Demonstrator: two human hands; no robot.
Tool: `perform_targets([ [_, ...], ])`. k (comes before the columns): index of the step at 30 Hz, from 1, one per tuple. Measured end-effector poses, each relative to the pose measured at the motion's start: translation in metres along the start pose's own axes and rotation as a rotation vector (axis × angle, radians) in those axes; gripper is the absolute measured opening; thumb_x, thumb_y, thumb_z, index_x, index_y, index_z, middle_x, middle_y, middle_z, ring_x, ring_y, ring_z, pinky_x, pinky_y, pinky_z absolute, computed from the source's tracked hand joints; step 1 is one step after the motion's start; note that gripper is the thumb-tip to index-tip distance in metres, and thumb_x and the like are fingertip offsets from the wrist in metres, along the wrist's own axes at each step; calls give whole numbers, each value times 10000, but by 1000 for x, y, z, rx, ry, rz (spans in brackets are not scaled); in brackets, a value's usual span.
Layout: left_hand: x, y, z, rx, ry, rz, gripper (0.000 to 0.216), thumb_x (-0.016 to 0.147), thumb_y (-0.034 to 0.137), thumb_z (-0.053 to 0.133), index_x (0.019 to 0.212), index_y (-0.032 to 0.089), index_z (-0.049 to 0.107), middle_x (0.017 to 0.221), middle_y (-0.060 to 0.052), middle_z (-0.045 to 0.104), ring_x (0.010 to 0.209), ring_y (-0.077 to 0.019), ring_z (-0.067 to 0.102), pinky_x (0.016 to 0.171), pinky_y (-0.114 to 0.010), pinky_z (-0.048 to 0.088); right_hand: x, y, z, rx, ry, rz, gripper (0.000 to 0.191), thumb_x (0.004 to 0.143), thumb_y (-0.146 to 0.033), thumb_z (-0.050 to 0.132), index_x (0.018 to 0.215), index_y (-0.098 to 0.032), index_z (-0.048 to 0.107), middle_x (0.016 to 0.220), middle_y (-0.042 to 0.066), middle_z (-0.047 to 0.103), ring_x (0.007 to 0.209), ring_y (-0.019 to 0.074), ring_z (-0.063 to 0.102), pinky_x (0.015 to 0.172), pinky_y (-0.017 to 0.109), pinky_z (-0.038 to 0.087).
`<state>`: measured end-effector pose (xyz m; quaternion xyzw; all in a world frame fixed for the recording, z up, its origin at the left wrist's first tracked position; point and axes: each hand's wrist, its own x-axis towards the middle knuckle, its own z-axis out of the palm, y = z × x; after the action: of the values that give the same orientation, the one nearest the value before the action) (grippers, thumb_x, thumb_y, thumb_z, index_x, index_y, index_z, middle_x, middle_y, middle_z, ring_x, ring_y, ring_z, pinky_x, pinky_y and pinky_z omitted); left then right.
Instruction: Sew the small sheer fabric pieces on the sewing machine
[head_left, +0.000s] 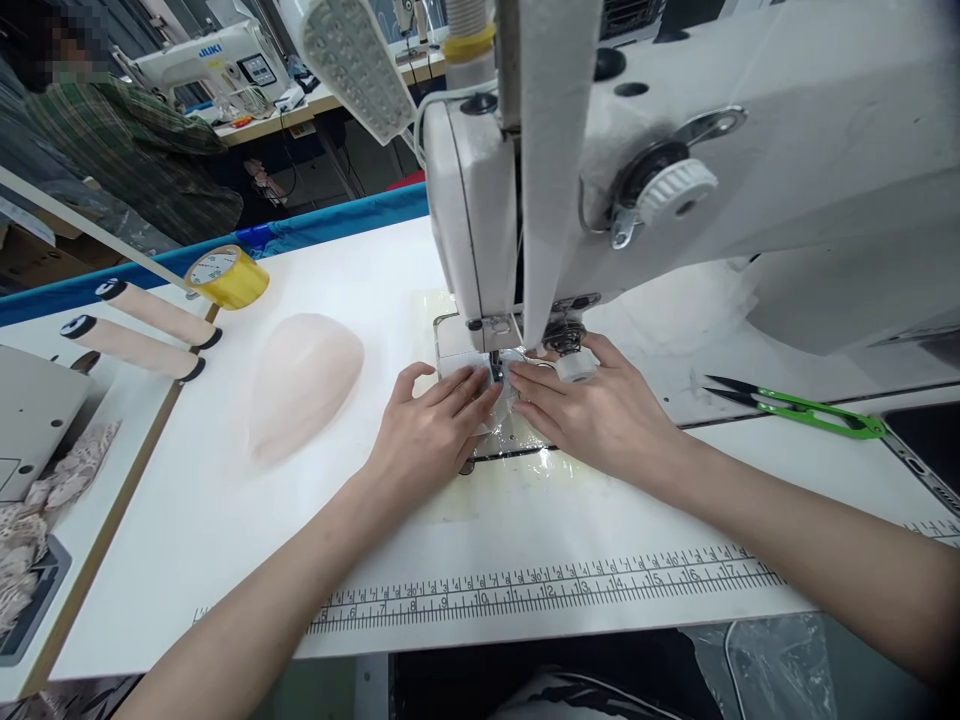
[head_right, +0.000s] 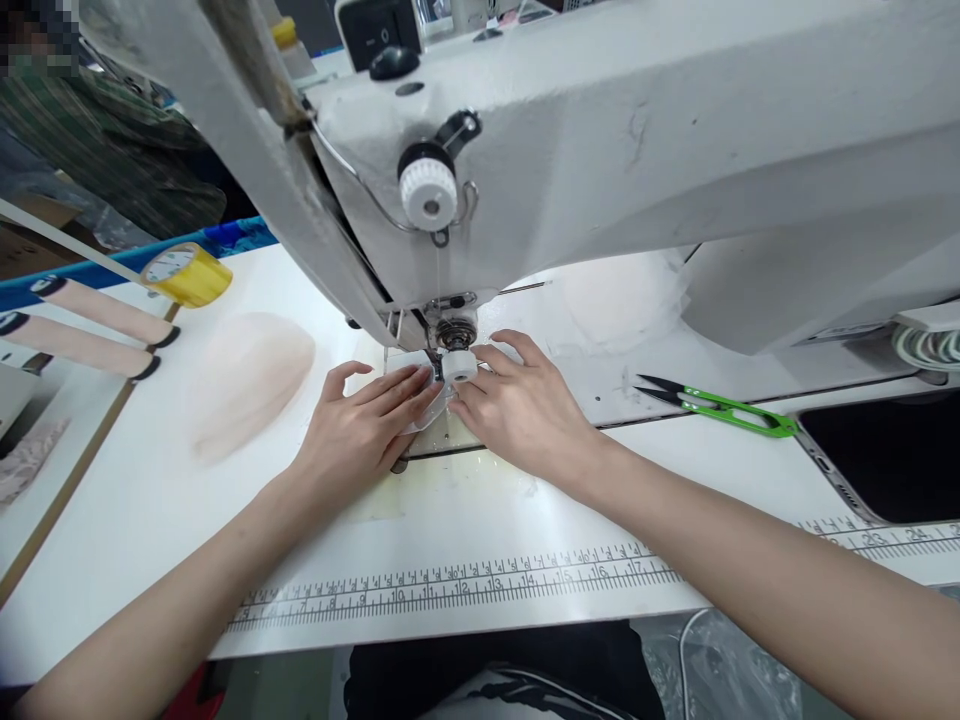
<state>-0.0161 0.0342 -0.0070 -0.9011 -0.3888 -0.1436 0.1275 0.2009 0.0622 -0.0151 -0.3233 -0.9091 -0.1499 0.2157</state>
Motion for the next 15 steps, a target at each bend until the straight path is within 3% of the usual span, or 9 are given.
perform_targets([
  [11,0,-1,3,15,17,-3,309,982,185,436,1247,188,596,1269,-76,651,1151,-201,629,979,-442,357,-1,0,4,24,13,12,265,984,-253,468,948,-205,727,925,39,755,976,254,654,990,462,389],
  [13,-1,-2,4,-16,32,-6,309,976,276,479,1242,177,600,1274,-80,648,1171,-208,616,996,-432,375,0,0,3,24,1,13,260,978,-252,479,946,-196,731,926,53,755,938,250,657,986,464,392],
  [15,-2,-2,4,-58,40,-20,440,948,433,513,1264,136,584,1300,-103,629,1224,-230,578,1034,-427,379,1,1,1,16,-16,11,257,975,-253,488,946,-178,731,935,65,754,910,238,654,986,455,391],
])
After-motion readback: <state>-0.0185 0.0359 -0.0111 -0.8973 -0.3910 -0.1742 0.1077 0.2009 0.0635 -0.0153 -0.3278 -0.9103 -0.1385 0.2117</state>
